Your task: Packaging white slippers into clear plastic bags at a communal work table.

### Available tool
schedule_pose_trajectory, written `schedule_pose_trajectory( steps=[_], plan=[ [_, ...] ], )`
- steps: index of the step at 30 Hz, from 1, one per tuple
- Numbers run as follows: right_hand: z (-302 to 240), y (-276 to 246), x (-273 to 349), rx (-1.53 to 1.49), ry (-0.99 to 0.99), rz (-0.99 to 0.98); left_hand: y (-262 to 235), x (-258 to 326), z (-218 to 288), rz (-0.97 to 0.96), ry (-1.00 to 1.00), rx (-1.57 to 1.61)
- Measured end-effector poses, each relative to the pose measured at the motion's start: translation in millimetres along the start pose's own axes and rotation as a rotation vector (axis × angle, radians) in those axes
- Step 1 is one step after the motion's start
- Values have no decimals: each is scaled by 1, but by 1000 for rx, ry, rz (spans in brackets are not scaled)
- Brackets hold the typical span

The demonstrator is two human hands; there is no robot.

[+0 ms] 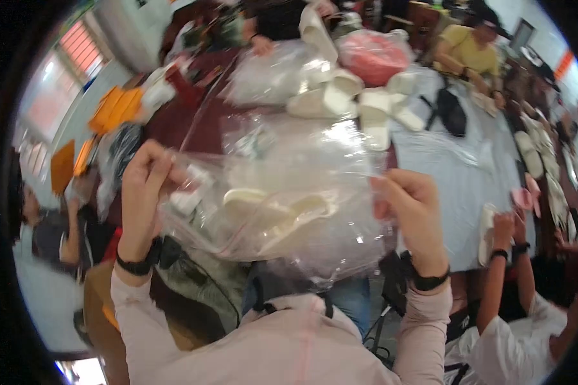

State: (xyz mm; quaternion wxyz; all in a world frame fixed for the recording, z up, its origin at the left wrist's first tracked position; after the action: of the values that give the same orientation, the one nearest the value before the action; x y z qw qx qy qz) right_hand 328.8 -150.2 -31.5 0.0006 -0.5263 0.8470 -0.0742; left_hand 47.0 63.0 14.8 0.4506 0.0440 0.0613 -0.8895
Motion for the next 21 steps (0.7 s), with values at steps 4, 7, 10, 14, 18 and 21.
schedule_pose_trajectory(
  steps=[4,7,10,14,18,21],
  plan=[
    [-34,32,13,-228,-581,113,15,14,24,-41,-18,186],
    [-45,99,19,243,-1004,-14,10,26,42,-166,81,184],
    [-28,166,16,314,-853,-171,12,52,49,-236,49,134],
    [-6,225,15,414,-687,-381,-13,78,48,-295,39,135],
    [4,244,-6,370,-627,-384,-53,94,43,-156,163,153],
    [43,235,-28,345,-375,-361,-120,100,19,213,339,111]
  ],
)
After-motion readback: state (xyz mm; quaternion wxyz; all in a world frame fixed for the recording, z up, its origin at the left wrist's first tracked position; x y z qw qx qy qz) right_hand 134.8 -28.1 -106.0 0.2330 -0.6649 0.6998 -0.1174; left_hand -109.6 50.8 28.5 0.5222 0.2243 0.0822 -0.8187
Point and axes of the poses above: each hand's wrist, its own x-axis away from the middle knuckle, its own y-axis out of the palm, z = x × y, the point moved 8 cm from there along -x, towards the middle knuckle, and after that the axes turned 3 degrees about -y, right-handed, at the moved point
